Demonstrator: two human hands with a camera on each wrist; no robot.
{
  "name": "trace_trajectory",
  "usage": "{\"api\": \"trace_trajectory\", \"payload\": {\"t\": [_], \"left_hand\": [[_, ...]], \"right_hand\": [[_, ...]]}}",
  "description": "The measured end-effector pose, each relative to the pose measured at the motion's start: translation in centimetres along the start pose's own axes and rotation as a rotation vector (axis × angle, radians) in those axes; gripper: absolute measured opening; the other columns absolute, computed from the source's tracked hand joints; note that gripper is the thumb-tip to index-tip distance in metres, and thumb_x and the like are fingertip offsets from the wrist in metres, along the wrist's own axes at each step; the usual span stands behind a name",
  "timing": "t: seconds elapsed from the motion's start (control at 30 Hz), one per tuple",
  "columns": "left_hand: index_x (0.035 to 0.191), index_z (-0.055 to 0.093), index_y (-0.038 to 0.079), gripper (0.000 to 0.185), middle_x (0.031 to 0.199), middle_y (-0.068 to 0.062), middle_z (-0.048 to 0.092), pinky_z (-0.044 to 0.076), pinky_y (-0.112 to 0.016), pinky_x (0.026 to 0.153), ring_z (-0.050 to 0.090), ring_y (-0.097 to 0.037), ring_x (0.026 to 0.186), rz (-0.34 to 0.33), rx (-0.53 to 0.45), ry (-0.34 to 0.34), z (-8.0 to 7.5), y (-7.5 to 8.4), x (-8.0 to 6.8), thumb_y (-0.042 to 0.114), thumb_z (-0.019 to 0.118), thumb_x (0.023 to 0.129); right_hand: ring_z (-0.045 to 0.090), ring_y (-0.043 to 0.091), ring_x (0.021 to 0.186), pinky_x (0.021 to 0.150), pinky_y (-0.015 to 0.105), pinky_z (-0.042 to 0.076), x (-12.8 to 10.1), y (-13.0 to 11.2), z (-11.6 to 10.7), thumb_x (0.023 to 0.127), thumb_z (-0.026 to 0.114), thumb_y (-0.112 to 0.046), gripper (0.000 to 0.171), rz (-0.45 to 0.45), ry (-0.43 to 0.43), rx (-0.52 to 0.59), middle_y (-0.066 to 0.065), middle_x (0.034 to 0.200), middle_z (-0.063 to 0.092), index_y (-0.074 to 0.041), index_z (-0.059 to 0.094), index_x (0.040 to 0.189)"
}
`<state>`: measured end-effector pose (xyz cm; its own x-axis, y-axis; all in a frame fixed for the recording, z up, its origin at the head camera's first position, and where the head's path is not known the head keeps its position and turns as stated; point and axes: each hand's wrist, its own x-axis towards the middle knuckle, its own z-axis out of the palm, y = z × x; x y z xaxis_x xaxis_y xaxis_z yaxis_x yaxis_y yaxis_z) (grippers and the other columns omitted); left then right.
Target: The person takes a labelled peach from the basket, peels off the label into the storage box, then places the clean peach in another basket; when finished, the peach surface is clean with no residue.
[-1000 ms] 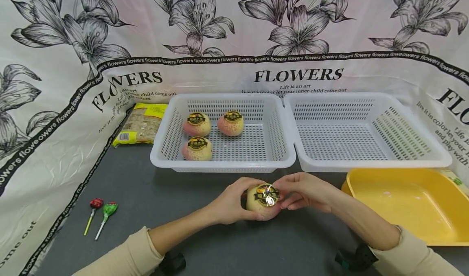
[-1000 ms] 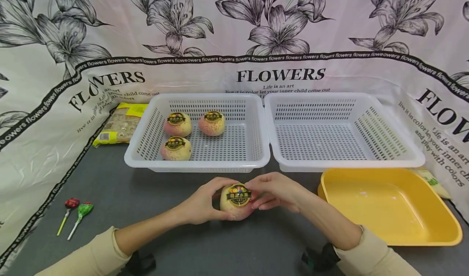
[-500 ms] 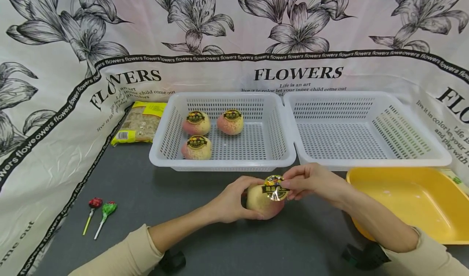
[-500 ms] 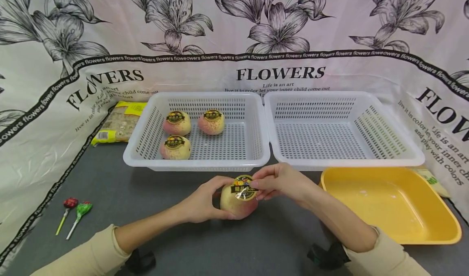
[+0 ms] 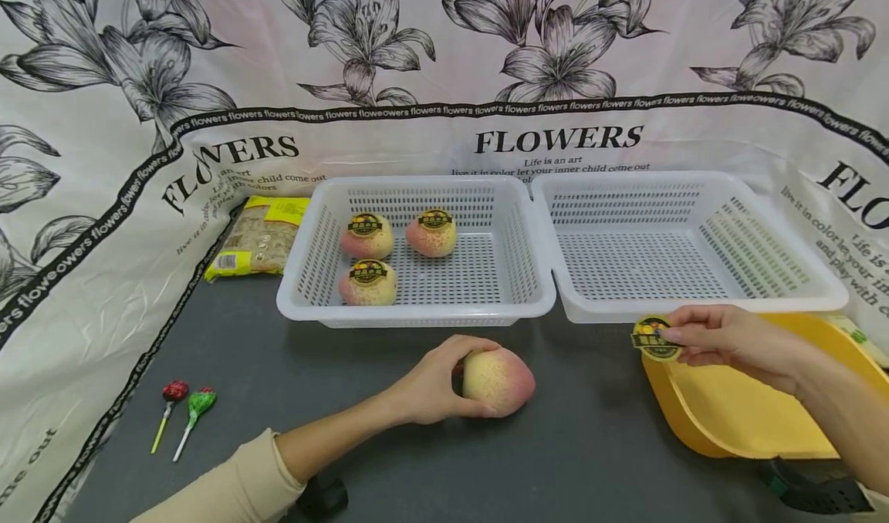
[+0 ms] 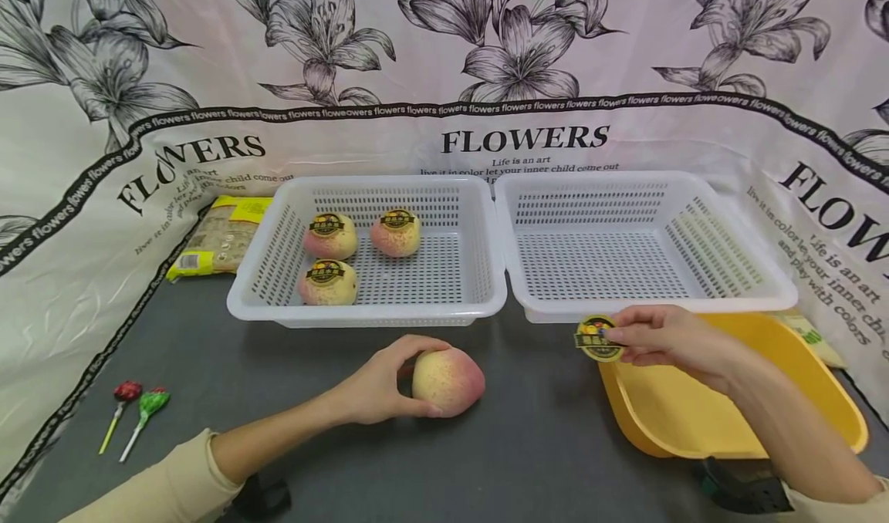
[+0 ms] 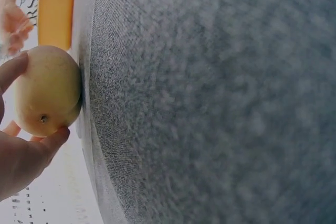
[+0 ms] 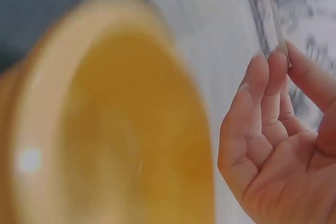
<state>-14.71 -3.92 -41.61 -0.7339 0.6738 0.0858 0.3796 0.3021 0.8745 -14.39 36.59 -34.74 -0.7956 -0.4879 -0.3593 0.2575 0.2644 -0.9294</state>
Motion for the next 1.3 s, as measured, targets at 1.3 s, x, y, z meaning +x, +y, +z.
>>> {"api": "trace_trajectory", "payload": {"t": [1.3], "left_hand": [[0.133,0.049,0.012,0.069,0.129,-0.002,0.045,0.043,-0.026,0.093,0.046,-0.016,0.114,-0.016,-0.013,-0.026,-0.1,0.0,-0.1,0.016,0.084,0.074]], "right_hand": [[0.057,0.018,0.069,0.059,0.028,0.047,-2.0,4.5,-3.3,0.099,0.052,-0.033,0.048,0.302,0.264,-0.451,0.006,0.080,0.060,0.011,0.047,0.116]]}}
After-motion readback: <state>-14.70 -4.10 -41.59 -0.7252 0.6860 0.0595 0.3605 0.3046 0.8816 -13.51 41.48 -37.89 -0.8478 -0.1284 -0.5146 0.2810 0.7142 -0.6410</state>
